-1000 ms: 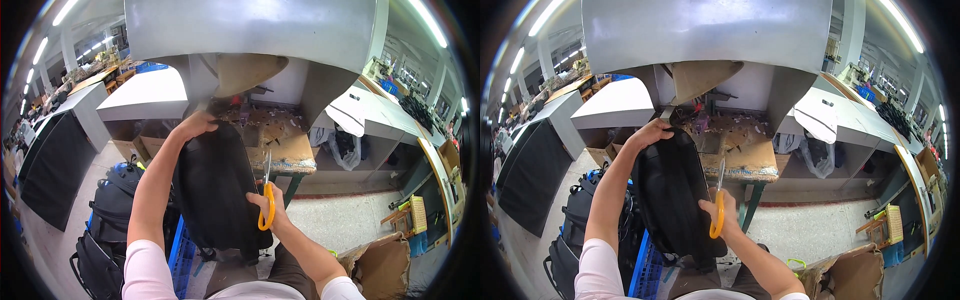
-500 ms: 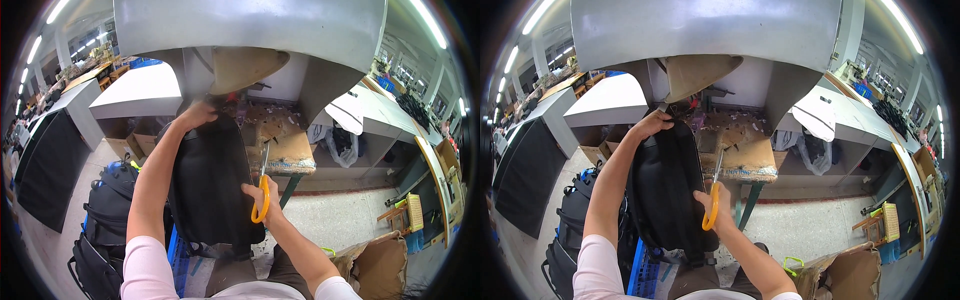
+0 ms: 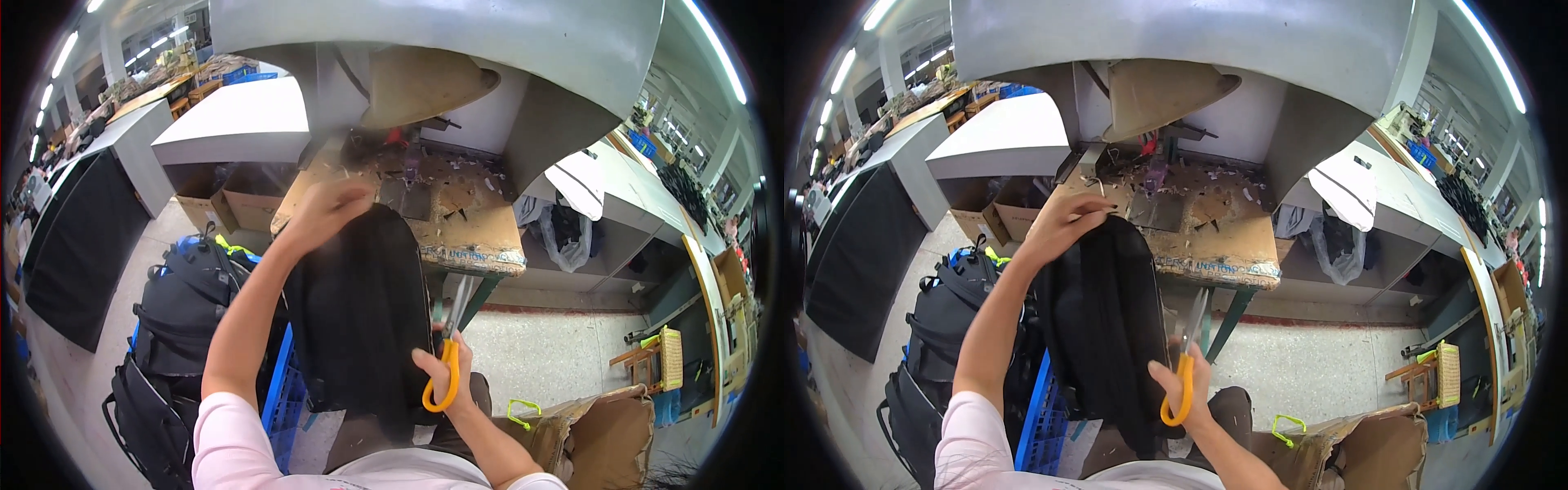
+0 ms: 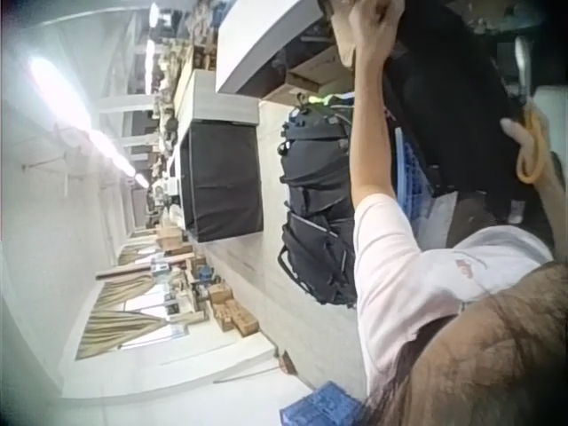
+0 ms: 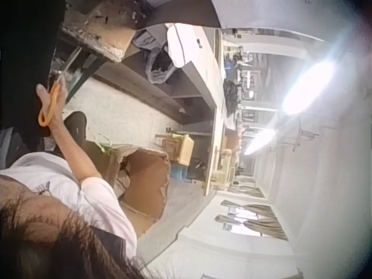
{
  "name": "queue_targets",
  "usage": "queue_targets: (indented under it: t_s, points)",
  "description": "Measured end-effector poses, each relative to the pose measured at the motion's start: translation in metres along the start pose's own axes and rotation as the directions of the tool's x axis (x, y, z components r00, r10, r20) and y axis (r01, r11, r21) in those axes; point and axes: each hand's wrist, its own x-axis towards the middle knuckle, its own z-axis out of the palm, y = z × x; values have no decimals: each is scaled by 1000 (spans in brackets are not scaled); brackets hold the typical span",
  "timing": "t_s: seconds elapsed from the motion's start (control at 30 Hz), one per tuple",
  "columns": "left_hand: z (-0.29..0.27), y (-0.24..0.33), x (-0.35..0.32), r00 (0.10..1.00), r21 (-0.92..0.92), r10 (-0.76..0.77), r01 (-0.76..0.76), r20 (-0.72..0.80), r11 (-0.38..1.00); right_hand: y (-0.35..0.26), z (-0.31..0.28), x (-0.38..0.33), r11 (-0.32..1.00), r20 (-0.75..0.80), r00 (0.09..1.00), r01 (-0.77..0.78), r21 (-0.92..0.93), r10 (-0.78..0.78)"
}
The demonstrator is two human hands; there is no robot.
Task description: Trimming excess fabric and threads from backpacks using scissors in a workshop.
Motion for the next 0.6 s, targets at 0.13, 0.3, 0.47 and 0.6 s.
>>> queue_targets:
  t_s: [0.13,0.3,0.47,0.6]
  points:
    - [24,-59,-126,714,-325,-415,270,-565,906,10,-24,-26,998,85,996,30,-46,-26]
    - [99,-64,-217,611,-855,-750,504,254,121,30,-31,-46,986,199,966,156,55,-164]
    - [68,-52,-201,721,-881,-671,418,174,220,12,-41,-69,988,195,970,133,83,-147]
    - [11,-27,-166,866,-855,-499,284,34,435,26,-56,-65,932,215,947,286,-223,-239]
